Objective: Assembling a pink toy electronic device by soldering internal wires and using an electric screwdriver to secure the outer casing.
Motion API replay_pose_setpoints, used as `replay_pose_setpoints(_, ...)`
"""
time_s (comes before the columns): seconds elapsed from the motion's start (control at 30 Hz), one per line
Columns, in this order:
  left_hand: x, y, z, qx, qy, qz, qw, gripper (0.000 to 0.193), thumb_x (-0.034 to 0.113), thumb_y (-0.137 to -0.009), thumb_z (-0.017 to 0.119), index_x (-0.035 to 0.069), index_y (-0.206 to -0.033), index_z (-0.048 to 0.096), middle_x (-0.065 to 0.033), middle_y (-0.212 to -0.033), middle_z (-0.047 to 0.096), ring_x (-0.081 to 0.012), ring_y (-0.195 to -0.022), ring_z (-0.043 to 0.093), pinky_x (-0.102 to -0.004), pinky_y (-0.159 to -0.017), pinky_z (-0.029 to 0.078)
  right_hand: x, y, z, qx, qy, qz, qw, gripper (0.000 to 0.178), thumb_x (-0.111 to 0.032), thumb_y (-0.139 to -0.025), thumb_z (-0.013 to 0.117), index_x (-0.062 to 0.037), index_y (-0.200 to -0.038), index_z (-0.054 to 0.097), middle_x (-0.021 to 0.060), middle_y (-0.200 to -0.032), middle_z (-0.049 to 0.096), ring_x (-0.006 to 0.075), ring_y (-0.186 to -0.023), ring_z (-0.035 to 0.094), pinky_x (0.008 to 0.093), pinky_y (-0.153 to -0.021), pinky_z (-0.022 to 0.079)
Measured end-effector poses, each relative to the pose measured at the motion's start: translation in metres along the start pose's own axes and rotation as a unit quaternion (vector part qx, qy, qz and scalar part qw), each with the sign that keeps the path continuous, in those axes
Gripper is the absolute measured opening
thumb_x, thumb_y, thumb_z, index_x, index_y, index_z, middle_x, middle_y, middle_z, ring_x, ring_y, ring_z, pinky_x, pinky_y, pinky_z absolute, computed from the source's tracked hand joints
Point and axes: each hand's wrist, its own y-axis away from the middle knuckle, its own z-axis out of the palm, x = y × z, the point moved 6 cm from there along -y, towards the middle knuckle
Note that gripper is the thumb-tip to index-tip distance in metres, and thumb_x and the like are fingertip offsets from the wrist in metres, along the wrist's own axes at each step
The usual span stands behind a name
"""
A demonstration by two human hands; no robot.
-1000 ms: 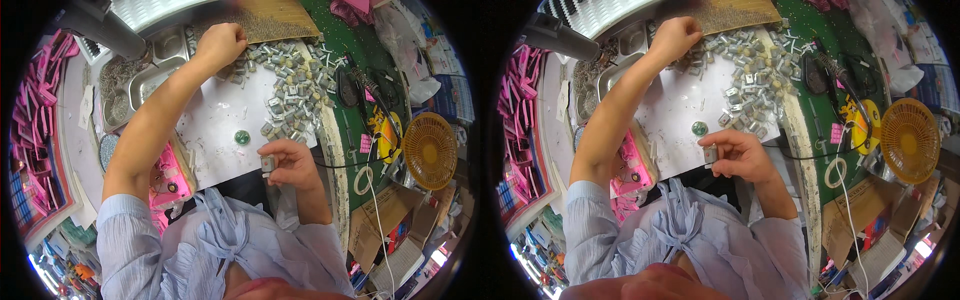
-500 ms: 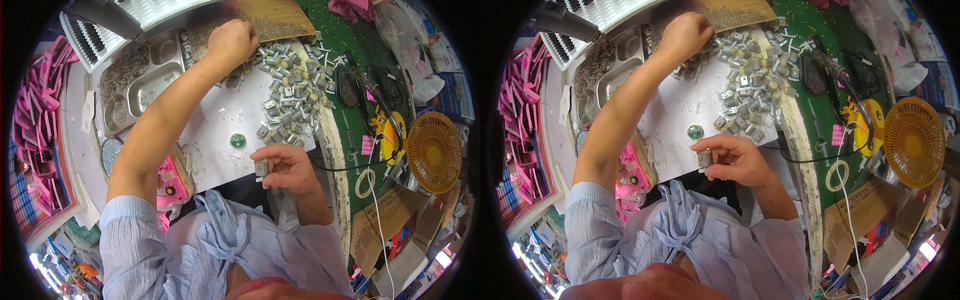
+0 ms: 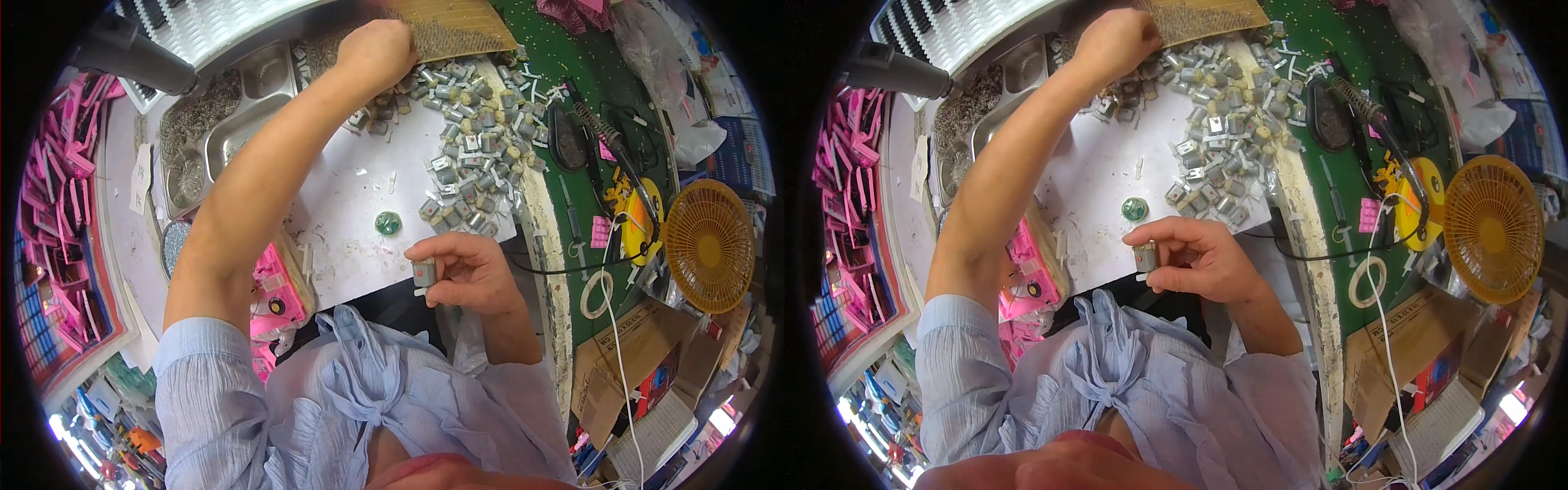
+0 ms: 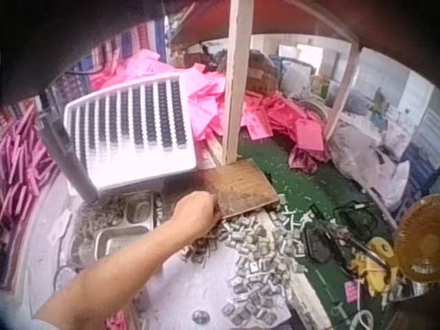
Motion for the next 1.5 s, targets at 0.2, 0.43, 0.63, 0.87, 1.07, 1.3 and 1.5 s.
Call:
replay_pose_setpoints(0.2, -0.002, -0.008, 0.003, 0.048, -0.004, 0.022, 0.999, 0.023, 0.021, -0.079, 0.066, -0.001, -0.079, 0.075, -0.0256, -0.083, 0.072, -0.0418, -0.081, 0.072, -0.0501, -0.073, 0.058, 0.003, 0.001, 0.001, 0.009, 0.012, 0.014, 1.000, 0.047, 0.004, -0.086, 0.078, 0.0001, -0.131, 0.065, -0.0007, -0.082, 0.063, 0.0047, -0.072, 0.060, 0.0203, -0.066, 0.046)
replay_pose_setpoints(0.43, 0.002, 0.006, -0.001, 0.117, -0.034, 0.061, 0.991, 0.022, 0.021, -0.080, 0.067, 0.000, -0.081, 0.074, -0.0219, -0.083, 0.072, -0.0389, -0.081, 0.072, -0.0484, -0.073, 0.058, -0.009, 0.005, 0.005, 0.050, 0.045, -0.014, 0.998, 0.049, 0.009, -0.084, 0.076, 0.0036, -0.131, 0.064, 0.0014, -0.083, 0.065, 0.0066, -0.071, 0.060, 0.0202, -0.065, 0.047)
replay_pose_setpoints(0.63, 0.018, 0.047, -0.034, 0.242, 0.090, 0.143, 0.955, 0.027, 0.026, -0.086, 0.069, 0.000, -0.092, 0.070, -0.0188, -0.086, 0.073, -0.0362, -0.080, 0.071, -0.0446, -0.072, 0.058, 0.000, 0.002, -0.027, 0.183, 0.278, -0.016, 0.943, 0.046, 0.006, -0.088, 0.070, -0.0008, -0.133, 0.063, 0.0017, -0.080, 0.064, 0.0052, -0.071, 0.060, 0.0224, -0.062, 0.046)
replay_pose_setpoints(0.87, -0.007, 0.178, -0.086, 0.032, 0.458, 0.028, 0.888, 0.008, 0.004, -0.091, 0.067, -0.001, -0.097, 0.070, -0.0051, -0.092, 0.071, -0.0134, -0.083, 0.068, -0.0285, -0.075, 0.055, 0.012, -0.043, -0.010, 0.118, 0.538, -0.004, 0.835, 0.036, -0.006, -0.086, 0.068, -0.0063, -0.121, 0.066, 0.0124, -0.073, 0.066, 0.0313, -0.068, 0.066, 0.0401, -0.064, 0.052)
replay_pose_setpoints(1.07, -0.040, 0.288, -0.081, -0.042, 0.508, -0.108, 0.853, 0.012, 0.004, -0.088, 0.073, 0.000, -0.099, 0.072, -0.0025, -0.088, 0.071, -0.0064, -0.078, 0.066, -0.0233, -0.067, 0.053, 0.018, -0.059, -0.004, 0.072, 0.658, -0.006, 0.749, 0.031, -0.010, -0.086, 0.067, -0.0081, -0.117, 0.067, 0.0109, -0.072, 0.066, 0.0303, -0.067, 0.067, 0.0419, -0.064, 0.052)
replay_pose_setpoints(1.3, -0.041, 0.369, -0.064, -0.025, 0.583, -0.148, 0.798, 0.017, -0.005, -0.088, 0.070, -0.002, -0.106, 0.071, -0.0056, -0.098, 0.070, -0.0101, -0.086, 0.066, -0.0233, -0.072, 0.053, 0.003, -0.059, 0.012, 0.081, 0.501, 0.054, 0.860, 0.038, -0.001, -0.088, 0.065, -0.0060, -0.125, 0.063, 0.0043, -0.071, 0.063, 0.0141, -0.063, 0.061, 0.0289, -0.059, 0.046)
replay_pose_setpoints(1.5, -0.045, 0.390, -0.052, 0.043, 0.572, -0.174, 0.800, 0.021, 0.000, -0.088, 0.073, 0.002, -0.109, 0.069, -0.0057, -0.097, 0.072, -0.0120, -0.085, 0.070, -0.0248, -0.072, 0.057, 0.053, -0.051, 0.107, 0.001, 0.111, 0.150, 0.982, 0.048, 0.000, -0.094, 0.069, -0.0008, -0.138, 0.052, 0.0016, -0.078, 0.063, 0.0073, -0.072, 0.059, 0.0198, -0.063, 0.045)
